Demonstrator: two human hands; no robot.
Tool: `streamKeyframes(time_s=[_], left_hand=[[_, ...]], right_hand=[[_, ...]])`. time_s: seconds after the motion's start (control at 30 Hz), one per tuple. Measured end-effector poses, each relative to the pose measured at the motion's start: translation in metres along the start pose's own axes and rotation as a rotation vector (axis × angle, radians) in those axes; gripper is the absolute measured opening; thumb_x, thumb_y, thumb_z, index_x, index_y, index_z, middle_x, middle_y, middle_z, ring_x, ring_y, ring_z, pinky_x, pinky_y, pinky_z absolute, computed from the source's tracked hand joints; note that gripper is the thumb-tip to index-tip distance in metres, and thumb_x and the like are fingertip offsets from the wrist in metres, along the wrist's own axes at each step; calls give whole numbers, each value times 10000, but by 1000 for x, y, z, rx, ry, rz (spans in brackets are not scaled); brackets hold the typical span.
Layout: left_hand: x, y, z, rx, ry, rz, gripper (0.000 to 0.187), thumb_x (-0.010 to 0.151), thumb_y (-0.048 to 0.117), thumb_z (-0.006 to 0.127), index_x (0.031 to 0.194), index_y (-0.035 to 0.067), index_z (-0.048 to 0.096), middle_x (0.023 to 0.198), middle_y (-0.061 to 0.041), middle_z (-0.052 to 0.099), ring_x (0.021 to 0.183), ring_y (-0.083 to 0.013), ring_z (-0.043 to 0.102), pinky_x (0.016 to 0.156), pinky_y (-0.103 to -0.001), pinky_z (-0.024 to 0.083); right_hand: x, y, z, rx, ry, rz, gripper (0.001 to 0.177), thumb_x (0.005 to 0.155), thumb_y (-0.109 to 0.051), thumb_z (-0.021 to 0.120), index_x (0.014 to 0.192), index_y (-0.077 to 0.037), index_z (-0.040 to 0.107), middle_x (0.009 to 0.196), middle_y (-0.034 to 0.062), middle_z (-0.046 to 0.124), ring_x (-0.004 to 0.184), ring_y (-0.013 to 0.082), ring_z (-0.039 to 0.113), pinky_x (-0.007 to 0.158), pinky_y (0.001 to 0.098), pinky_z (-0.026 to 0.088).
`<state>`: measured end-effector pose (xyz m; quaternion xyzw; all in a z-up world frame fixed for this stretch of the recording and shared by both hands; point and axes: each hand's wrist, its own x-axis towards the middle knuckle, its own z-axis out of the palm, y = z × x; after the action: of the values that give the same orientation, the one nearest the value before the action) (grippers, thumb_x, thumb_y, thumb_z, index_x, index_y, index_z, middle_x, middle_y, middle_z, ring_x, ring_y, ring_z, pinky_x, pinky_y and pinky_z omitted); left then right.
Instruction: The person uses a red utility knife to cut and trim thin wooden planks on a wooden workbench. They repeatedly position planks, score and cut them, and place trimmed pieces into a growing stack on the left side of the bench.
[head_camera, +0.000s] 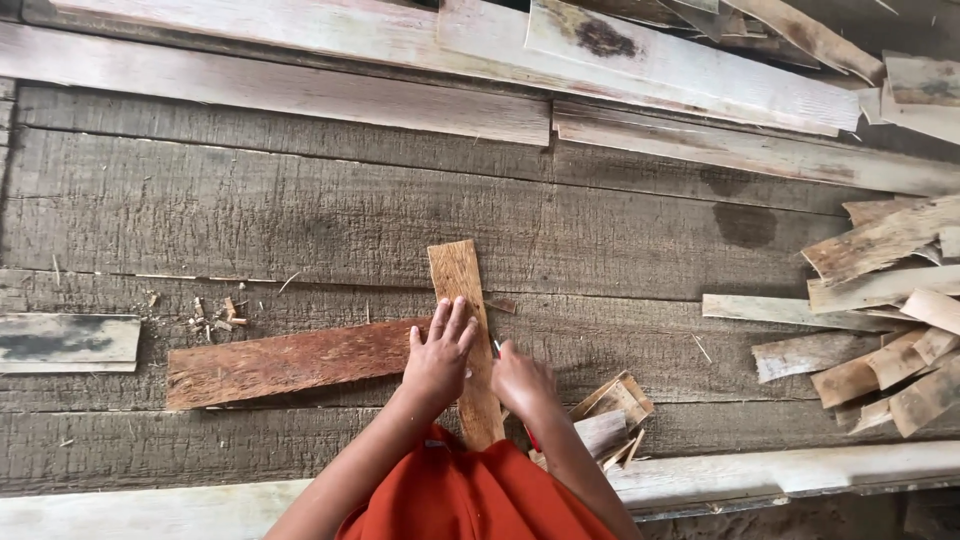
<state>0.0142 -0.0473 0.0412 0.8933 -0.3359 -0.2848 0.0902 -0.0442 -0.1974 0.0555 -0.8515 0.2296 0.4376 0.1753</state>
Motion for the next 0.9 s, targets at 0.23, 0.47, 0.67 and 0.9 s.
streamKeyframes(time_s=[0.23, 0.47, 0.67, 0.9], left_hand=[[1, -2, -3, 4, -5, -4, 856, 847, 327, 813, 1544, 140, 354, 1704, -156, 77, 1558, -390, 85, 1085, -723, 361], [-2, 2, -10, -2, -16, -5, 851, 856, 325, 805, 1549, 135, 349, 1704, -159, 76, 1560, -390, 78, 1088, -719, 358], [-3, 2, -9, 4, -9, -3, 854, 853, 326, 810, 1548, 139, 350, 1700, -166, 87, 1557, -394, 90, 1083, -718, 364], [-5, 1, -11, -5, 12, -2, 855, 848, 321, 814, 1546, 146, 353, 1700, -152, 99, 1558, -381, 98, 1095, -705, 365]], right_hand=[[-9, -38, -40, 116, 95, 11, 369, 1021, -357, 327, 1251, -98, 455, 1117, 291, 701, 1125, 478, 674, 963, 580, 487], [-23, -27, -40, 58, 3, -2, 390, 1009, -369, 291, 1252, -108, 450, 1184, 286, 695, 1170, 463, 659, 1002, 571, 472], [-15, -38, -42, 130, 61, -17, 404, 1015, -347, 295, 1284, -88, 451, 1193, 319, 679, 1177, 486, 649, 1013, 576, 472], [-45, -19, -31, 56, -50, -16, 442, 969, -365, 272, 1271, -98, 454, 1204, 284, 691, 1164, 460, 661, 1017, 587, 475]])
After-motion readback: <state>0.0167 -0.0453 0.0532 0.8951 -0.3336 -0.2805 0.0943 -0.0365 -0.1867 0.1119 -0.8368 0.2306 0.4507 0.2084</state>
